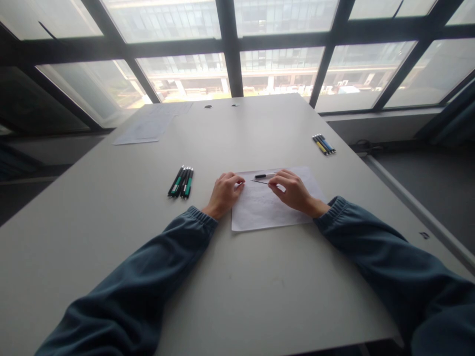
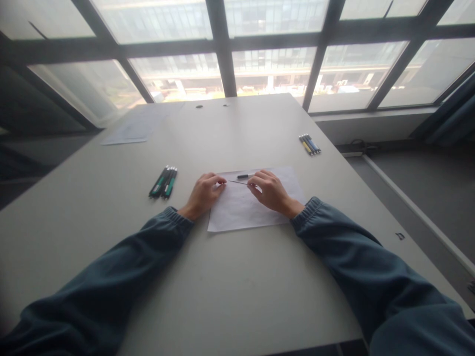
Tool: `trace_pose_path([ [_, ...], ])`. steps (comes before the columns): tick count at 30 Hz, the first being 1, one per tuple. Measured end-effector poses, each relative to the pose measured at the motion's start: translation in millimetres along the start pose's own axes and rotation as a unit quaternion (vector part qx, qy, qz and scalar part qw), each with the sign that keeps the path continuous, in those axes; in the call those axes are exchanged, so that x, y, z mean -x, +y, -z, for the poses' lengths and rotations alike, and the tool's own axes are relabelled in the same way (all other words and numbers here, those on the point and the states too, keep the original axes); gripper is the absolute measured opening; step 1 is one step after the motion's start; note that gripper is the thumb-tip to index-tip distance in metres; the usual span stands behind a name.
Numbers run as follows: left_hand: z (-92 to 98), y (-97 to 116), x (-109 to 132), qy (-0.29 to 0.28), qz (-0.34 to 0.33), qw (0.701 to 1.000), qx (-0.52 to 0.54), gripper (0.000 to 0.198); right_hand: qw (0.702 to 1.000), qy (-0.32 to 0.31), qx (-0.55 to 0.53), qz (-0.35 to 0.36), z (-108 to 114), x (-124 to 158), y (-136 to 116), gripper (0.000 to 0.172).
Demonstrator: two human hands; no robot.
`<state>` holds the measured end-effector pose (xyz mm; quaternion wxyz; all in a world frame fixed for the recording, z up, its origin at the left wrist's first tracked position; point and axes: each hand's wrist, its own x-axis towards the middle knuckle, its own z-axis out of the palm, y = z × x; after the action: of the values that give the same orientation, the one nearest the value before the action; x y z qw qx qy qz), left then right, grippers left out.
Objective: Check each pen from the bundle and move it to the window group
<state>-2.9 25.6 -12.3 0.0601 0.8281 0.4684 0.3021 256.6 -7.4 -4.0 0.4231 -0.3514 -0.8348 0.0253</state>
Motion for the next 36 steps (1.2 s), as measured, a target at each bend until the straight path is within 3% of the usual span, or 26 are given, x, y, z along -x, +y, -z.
trace_pose_path([
  [7,2.3,7.1,-1.4,0.1,-0.044,0.988,0.11,0.009,1.0,-0.003,0.01,-0.004,-0.5,1.3,1.5,0.016],
  [11,3.5,13.6,-0.9,0.124,-0.061,0.979,0.151,0.008,1.0,0.004,0.017,-0.003,-0.9,2.0,2.4,0.016],
  [36,8.5,20.5,0.9,0.065,-0.121,0.975,0.173,0.012,0.999,-0.031,0.038,0.023,-0.4,2.6,4.0,0.016],
])
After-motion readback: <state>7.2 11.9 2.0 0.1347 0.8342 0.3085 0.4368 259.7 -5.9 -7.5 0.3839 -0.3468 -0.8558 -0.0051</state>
